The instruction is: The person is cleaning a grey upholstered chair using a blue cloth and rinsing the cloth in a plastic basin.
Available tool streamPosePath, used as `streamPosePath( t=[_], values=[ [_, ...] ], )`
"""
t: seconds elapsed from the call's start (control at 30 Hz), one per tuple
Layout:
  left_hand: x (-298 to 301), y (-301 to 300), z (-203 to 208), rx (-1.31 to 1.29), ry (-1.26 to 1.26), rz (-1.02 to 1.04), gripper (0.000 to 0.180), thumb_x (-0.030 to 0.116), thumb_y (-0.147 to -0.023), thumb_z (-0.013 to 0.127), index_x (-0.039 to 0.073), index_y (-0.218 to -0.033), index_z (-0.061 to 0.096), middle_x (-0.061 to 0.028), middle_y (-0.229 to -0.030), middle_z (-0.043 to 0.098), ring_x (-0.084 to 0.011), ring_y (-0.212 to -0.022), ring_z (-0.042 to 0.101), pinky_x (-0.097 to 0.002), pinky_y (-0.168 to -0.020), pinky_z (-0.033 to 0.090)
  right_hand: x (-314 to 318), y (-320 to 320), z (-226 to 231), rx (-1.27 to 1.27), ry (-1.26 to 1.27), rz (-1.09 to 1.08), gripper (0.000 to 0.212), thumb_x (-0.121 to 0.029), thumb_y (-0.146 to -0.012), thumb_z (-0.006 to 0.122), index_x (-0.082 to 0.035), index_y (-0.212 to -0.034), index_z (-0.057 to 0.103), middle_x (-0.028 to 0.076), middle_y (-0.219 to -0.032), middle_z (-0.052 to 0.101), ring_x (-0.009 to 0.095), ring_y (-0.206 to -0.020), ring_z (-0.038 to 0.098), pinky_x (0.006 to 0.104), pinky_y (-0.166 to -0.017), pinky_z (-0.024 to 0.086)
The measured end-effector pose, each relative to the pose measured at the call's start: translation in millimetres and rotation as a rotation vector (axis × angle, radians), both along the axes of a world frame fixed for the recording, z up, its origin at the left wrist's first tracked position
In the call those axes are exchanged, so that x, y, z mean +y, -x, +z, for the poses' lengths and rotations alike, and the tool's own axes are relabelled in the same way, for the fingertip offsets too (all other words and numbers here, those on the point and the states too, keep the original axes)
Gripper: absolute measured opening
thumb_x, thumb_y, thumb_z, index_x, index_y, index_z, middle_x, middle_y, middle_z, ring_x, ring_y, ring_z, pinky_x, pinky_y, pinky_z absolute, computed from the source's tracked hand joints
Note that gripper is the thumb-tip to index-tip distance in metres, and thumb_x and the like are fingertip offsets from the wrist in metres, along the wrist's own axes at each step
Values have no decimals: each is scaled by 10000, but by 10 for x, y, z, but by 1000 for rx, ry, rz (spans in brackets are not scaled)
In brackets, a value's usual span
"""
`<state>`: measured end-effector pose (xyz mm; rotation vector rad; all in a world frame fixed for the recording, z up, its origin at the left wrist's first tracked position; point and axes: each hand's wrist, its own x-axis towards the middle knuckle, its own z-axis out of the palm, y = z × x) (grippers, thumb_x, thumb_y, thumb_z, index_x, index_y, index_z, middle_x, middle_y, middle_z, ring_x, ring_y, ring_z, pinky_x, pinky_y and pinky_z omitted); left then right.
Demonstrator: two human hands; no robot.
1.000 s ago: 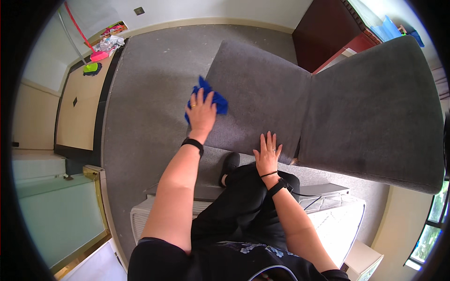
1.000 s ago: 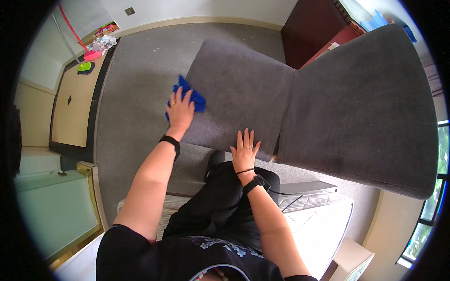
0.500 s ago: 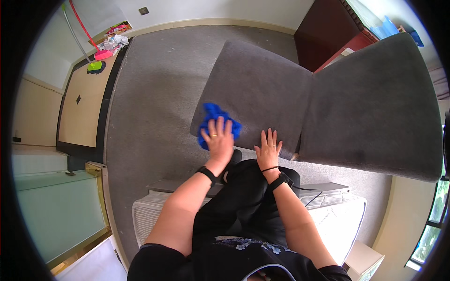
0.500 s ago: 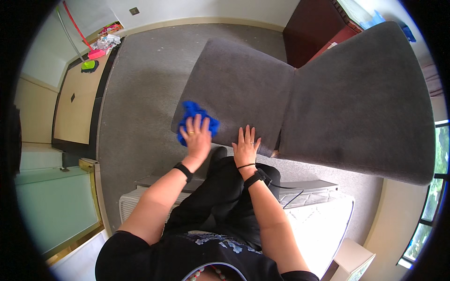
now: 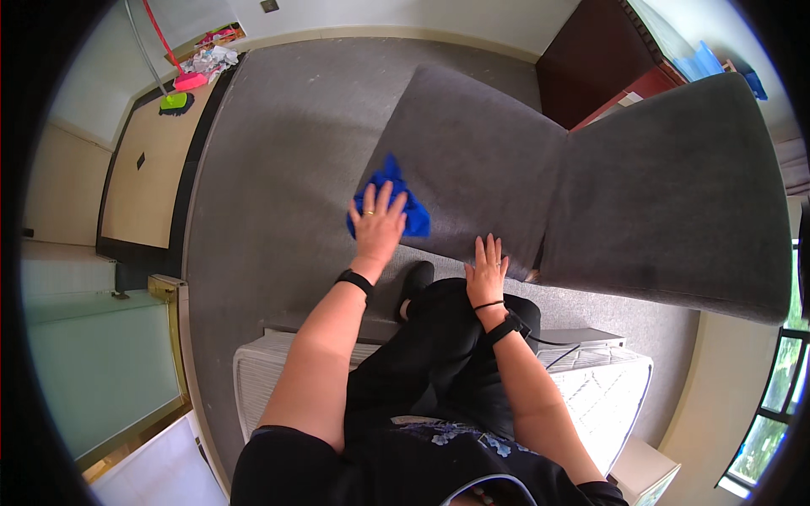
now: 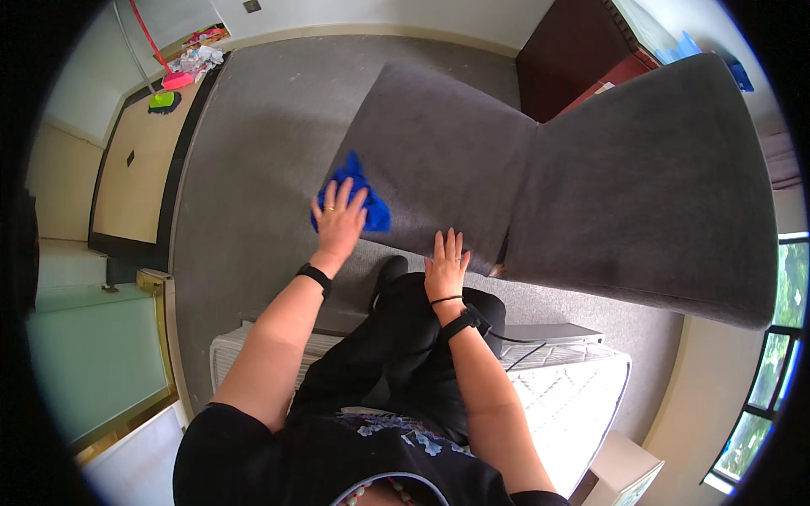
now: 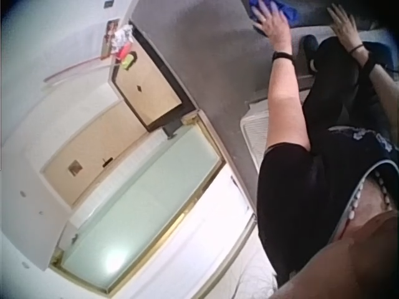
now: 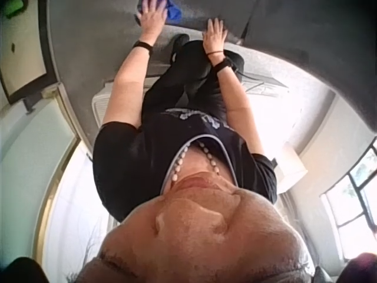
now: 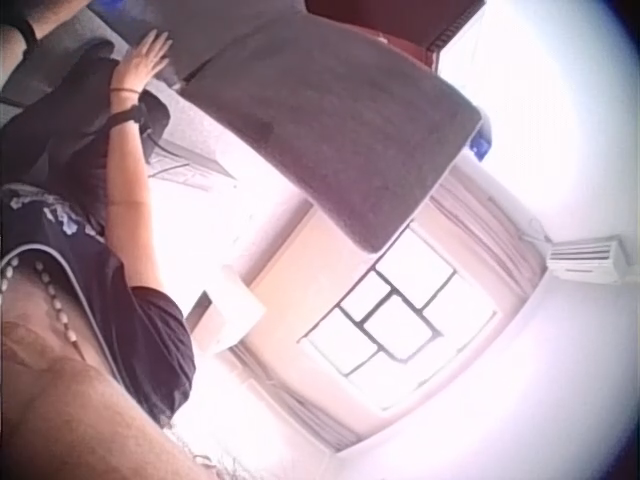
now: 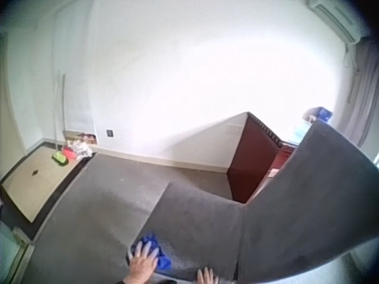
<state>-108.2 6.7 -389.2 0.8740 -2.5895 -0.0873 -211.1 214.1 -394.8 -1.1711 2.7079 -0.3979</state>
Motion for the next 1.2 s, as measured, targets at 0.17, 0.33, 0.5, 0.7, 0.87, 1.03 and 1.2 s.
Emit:
streamPosePath(
  t=[0.17, 0.33, 0.5, 0.7, 0.87, 1.03, 1.2],
  values=[
    [-328, -251, -506, 220, -338, 484, 365, 283, -848, 566, 155, -1188, 531, -143, -1328, 409, -346, -1185, 423, -506, -950, 366, -36, -42, -61, 32, 40, 0, 639, -181, -797, 617, -63, -1358, 332, 164, -1431, 265, 346, -1343, 215, 541, -1040, 239],
    [-149, -107, -433, 661, -976, 884, 534, 294, -904, 498, -2, -1323, 346, -269, -1272, 380, -439, -1110, 455, -469, -910, 418, -22, -11, -34, 9, 80, -9, 638, -173, -800, 611, -56, -1358, 326, 162, -1421, 288, 340, -1338, 231, 539, -1039, 241],
    [305, 292, -296, 590, -973, 1106, 653, 310, -911, 479, 15, -1393, 151, -322, -1275, 315, -461, -1106, 451, -472, -918, 428, 15, 14, 54, -35, 144, -33, 629, -165, -811, 597, -50, -1362, 317, 158, -1420, 298, 324, -1337, 243, 533, -1040, 241],
    [1124, 932, -189, 582, -1494, 1212, 757, 337, -903, 479, 42, -1418, 8, -317, -1368, 201, -441, -1157, 427, -463, -976, 399, 284, 165, 164, -55, 226, -99, 612, -171, -828, 576, -47, -1366, 311, 163, -1413, 319, 325, -1326, 271, 514, -1044, 244],
    [1937, 1416, -500, 475, -1817, 1066, 813, 368, -856, 528, 34, -1409, 35, -287, -1370, 281, -375, -1219, 398, -406, -1030, 336, 612, 334, 215, -29, 301, -174, 554, -171, -846, 552, -44, -1350, 361, 164, -1391, 369, 326, -1300, 325, 482, -1039, 265],
    [2341, 1553, -528, 631, -2164, 873, 582, 374, -884, 490, 18, -1293, 280, -207, -1231, 471, -291, -1098, 513, -375, -943, 413, 904, 522, 397, -30, 460, -244, 480, -112, -831, 543, 45, -1269, 423, 272, -1298, 426, 391, -1201, 421, 410, -998, 356],
    [1796, 1207, -326, 873, -2608, 657, 369, 287, -932, 336, 40, -1135, 519, -154, -1186, 550, -331, -1121, 503, -609, -923, 357, 843, 430, 366, -62, 513, -210, 452, -85, -824, 567, 30, -1246, 453, 239, -1263, 477, 372, -1166, 465, 387, -968, 392]
  ],
)
